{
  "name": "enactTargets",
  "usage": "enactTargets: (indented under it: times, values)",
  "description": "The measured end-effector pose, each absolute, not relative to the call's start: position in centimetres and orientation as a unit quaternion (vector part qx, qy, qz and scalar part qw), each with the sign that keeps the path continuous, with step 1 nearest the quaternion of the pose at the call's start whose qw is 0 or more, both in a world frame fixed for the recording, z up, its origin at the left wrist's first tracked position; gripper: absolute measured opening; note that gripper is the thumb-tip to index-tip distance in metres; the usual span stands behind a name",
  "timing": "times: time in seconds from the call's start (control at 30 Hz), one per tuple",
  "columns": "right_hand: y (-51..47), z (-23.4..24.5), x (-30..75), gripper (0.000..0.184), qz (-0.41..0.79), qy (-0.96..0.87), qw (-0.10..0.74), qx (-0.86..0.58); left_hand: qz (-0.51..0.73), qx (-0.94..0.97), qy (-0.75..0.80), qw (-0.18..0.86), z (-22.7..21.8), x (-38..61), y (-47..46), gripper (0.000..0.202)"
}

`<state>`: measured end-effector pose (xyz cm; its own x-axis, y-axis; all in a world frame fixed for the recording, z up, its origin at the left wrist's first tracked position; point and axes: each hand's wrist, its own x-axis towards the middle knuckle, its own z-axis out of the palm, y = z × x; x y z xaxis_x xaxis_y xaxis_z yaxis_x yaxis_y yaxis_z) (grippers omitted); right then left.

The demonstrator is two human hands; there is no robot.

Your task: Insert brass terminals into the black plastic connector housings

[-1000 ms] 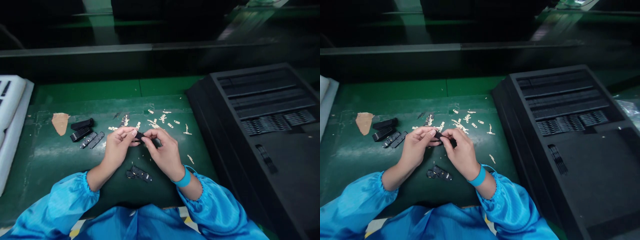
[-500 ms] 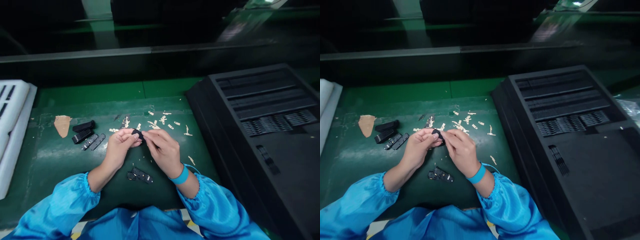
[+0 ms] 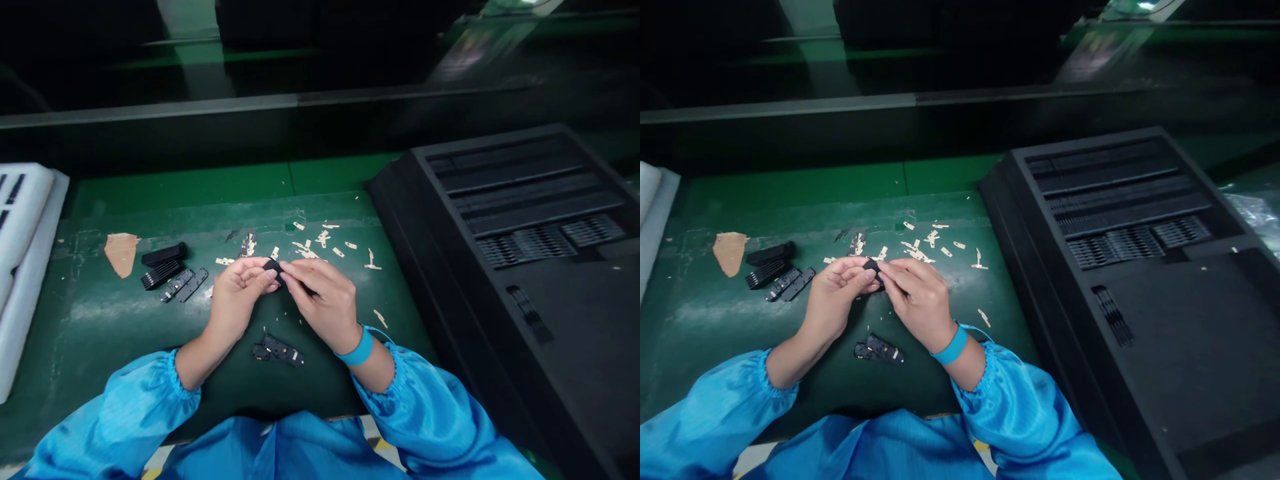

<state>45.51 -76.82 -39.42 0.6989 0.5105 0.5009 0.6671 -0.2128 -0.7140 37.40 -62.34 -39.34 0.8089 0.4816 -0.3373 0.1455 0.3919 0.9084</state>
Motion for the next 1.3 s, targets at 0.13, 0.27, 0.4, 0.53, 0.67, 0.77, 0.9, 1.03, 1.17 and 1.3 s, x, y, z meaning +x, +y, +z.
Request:
enactTargets:
  times: [0.13, 0.27, 0.4, 0.53, 0.67, 0.77, 0.9, 1.03, 1.17, 1.3]
  values:
    - [-76.8, -39.5, 45.3, 0.024, -0.077, -0.391, 0.507, -0.765, 0.108, 0.556, 0.281, 0.775, -38.9, 37.3, -62.5, 0.030]
    - [-76.6, -39.4, 45.1, 0.026, -0.064, -0.386, 0.519, -0.760, 0.113, 0.597, 0.266, 0.748, -38.4, 37.2, -62.6, 0.029]
    - [-76.6, -39.3, 44.9, 0.029, -0.066, -0.380, 0.516, -0.765, 0.122, 0.637, 0.245, 0.720, -38.0, 37.1, -62.7, 0.026]
    - [-76.7, -39.1, 44.8, 0.028, -0.061, -0.372, 0.523, -0.764, 0.122, 0.651, 0.221, 0.716, -37.8, 37.0, -62.8, 0.032]
    - [-76.7, -38.9, 44.8, 0.027, -0.048, -0.368, 0.517, -0.771, 0.115, 0.668, 0.209, 0.705, -37.8, 36.9, -62.7, 0.032]
    - [-76.7, -38.8, 44.8, 0.026, -0.048, -0.373, 0.519, -0.768, 0.113, 0.699, 0.205, 0.676, -38.0, 36.7, -62.4, 0.028]
    - [-76.7, -38.7, 45.0, 0.025, -0.043, -0.384, 0.518, -0.763, 0.116, 0.758, 0.191, 0.613, -38.1, 36.4, -62.2, 0.023]
    - [-76.8, -38.7, 45.3, 0.027, -0.006, -0.408, 0.514, -0.754, 0.087, 0.723, 0.188, 0.659, -37.9, 36.7, -62.2, 0.028]
    - [-76.7, -39.0, 45.4, 0.043, 0.072, -0.387, 0.547, -0.739, 0.062, 0.622, 0.209, 0.752, -37.8, 37.4, -61.9, 0.044]
    - [-76.6, -39.2, 45.1, 0.053, 0.082, -0.329, 0.568, -0.750, 0.072, 0.627, 0.226, 0.742, -38.0, 37.6, -61.5, 0.036]
